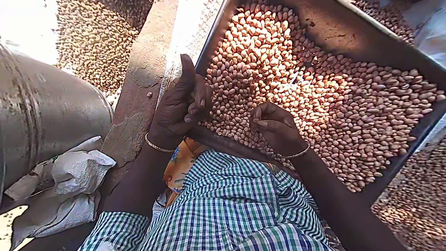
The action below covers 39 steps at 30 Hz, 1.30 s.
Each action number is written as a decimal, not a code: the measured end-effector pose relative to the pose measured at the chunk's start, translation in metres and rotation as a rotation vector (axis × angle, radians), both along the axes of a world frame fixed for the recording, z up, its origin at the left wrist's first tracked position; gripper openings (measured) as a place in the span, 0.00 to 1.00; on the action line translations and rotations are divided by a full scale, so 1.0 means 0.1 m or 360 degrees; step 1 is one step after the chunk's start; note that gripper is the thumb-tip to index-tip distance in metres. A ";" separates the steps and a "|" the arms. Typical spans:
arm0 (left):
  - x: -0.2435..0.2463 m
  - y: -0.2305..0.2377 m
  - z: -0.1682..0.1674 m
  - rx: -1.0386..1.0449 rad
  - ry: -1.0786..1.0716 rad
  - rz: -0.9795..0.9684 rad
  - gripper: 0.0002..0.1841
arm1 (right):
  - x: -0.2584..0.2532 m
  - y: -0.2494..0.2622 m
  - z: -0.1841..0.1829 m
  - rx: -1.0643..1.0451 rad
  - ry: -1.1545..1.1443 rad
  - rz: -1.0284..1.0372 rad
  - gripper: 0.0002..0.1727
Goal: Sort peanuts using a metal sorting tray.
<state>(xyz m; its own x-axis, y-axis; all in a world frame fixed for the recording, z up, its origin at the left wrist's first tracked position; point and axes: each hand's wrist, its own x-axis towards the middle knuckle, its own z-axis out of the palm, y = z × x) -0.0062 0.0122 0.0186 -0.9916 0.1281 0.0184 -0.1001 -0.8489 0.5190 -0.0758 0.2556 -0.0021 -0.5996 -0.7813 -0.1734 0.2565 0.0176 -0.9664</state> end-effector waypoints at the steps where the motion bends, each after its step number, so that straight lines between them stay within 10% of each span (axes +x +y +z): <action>1: 0.00 0.00 0.00 -0.0011 0.0001 -0.0009 0.28 | -0.01 0.00 -0.01 -0.0015 -0.0041 0.0027 0.08; 9: 0.00 0.02 0.00 -0.0008 -0.0053 0.0054 0.31 | 0.29 -0.47 0.10 0.0941 0.1558 0.0410 0.07; 16: 0.00 0.00 -0.01 -0.0011 -0.0003 0.0024 0.29 | -0.13 -0.16 0.11 0.0365 0.0381 -0.0045 0.04; 28: -0.01 0.02 0.00 -0.0001 -0.0060 0.0046 0.31 | 0.32 -0.48 0.10 0.0974 0.1683 0.0429 0.07; 31: -0.02 0.03 -0.01 0.0022 -0.0040 0.0043 0.30 | 0.20 -0.52 0.22 0.1031 0.1280 0.0587 0.10; 36: -0.01 0.01 0.00 0.0051 -0.0013 0.0137 0.31 | -0.03 -0.29 0.02 0.0012 -0.0101 -0.0028 0.12; 39: -0.04 0.02 0.00 0.0021 0.0021 0.0187 0.33 | 0.07 -0.48 0.14 0.0289 0.0343 0.0079 0.05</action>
<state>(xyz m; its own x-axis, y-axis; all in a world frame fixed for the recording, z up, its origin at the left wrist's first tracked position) -0.0100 0.0142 0.0188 -0.9994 0.0107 0.0326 0.0074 -0.8612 0.5083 -0.0685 0.2080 0.0121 -0.5995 -0.7785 -0.1859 0.0401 0.2028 -0.9784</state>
